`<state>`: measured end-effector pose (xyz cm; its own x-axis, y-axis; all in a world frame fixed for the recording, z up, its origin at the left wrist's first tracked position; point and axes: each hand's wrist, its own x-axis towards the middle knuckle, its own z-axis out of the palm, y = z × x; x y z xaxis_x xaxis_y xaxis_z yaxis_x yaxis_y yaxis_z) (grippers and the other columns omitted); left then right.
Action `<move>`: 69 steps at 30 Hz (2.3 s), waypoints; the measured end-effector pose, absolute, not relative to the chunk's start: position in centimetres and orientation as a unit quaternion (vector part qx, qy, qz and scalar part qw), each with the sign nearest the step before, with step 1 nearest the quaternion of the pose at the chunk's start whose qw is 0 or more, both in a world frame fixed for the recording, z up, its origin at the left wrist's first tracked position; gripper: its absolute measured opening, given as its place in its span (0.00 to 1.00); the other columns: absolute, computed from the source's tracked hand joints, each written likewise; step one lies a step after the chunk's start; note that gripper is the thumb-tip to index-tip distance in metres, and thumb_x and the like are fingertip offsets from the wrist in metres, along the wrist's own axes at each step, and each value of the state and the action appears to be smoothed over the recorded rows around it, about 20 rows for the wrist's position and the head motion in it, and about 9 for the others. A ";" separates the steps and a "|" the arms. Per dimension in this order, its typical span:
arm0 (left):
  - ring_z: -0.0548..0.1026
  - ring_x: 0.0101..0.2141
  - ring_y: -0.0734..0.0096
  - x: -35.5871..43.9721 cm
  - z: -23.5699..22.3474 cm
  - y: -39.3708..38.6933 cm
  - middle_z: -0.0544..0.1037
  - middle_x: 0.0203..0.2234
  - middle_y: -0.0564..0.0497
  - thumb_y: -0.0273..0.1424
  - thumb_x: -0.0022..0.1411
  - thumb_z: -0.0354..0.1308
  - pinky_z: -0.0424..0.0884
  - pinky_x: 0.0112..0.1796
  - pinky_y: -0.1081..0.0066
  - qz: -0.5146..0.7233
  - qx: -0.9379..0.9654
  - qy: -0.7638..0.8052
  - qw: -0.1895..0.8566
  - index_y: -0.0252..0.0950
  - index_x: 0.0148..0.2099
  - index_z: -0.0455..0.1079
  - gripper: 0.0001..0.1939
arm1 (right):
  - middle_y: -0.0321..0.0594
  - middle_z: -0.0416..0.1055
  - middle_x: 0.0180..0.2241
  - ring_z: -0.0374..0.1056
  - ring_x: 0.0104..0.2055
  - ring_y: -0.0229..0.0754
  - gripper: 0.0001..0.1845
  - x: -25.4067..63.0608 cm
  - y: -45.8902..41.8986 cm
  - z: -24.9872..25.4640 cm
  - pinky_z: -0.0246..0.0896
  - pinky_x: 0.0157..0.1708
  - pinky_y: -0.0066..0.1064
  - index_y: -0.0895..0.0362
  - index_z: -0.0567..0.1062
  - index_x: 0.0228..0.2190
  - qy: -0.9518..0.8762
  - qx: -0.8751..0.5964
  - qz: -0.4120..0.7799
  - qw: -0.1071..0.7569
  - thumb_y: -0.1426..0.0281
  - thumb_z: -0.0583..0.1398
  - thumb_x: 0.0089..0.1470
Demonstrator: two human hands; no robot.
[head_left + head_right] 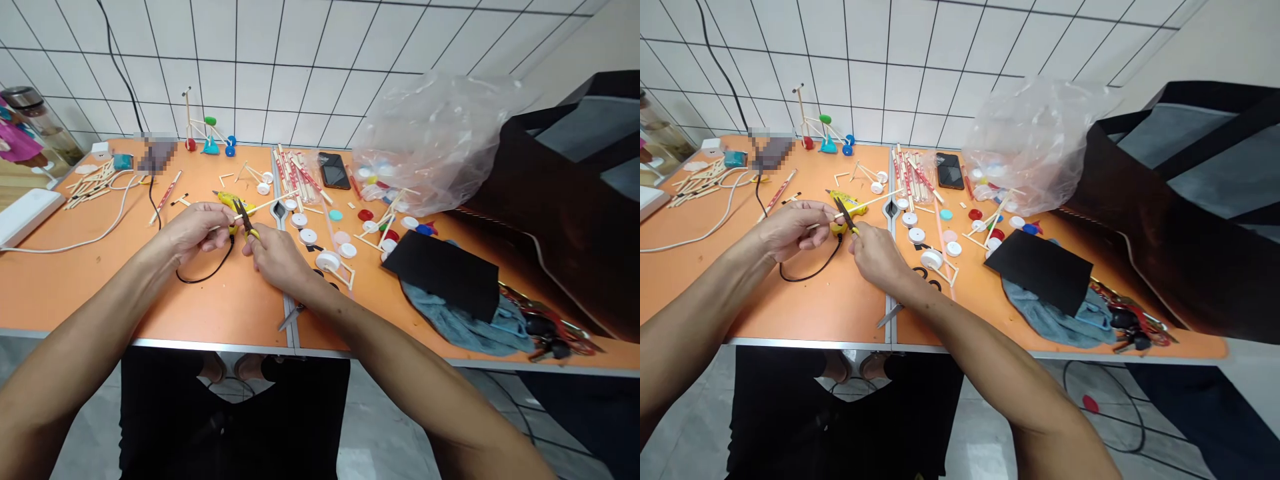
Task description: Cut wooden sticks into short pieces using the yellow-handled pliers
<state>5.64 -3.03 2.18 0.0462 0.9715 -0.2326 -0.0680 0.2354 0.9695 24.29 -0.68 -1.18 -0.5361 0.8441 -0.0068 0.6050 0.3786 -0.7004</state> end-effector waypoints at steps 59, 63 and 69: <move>0.63 0.12 0.78 4.9 1.9 -2.5 0.72 0.10 0.52 0.27 0.48 0.65 0.55 0.15 0.78 0.439 0.449 0.584 0.515 0.35 0.24 0.79 0.03 | 0.53 0.85 0.44 0.79 0.41 0.49 0.14 23.1 -0.8 -0.2 0.62 0.38 0.33 0.60 0.77 0.49 -0.846 -0.465 0.246 0.092 0.76 0.52 0.74; 0.62 0.11 0.79 5.4 1.7 -2.4 0.70 0.10 0.52 0.27 0.48 0.63 0.53 0.15 0.78 0.460 0.428 0.569 0.530 0.35 0.22 0.77 0.05 | 0.49 0.84 0.40 0.77 0.36 0.46 0.13 23.3 -0.4 -0.5 0.62 0.37 0.32 0.58 0.75 0.45 -0.842 -0.457 0.267 0.107 0.77 0.51 0.74; 0.57 0.10 0.80 5.6 1.7 -2.0 0.66 0.08 0.54 0.25 0.46 0.61 0.51 0.15 0.78 0.461 0.380 0.551 0.583 0.35 0.22 0.76 0.04 | 0.49 0.83 0.38 0.77 0.36 0.45 0.13 23.6 -0.5 -0.6 0.63 0.37 0.31 0.57 0.74 0.43 -0.837 -0.449 0.287 0.120 0.79 0.51 0.72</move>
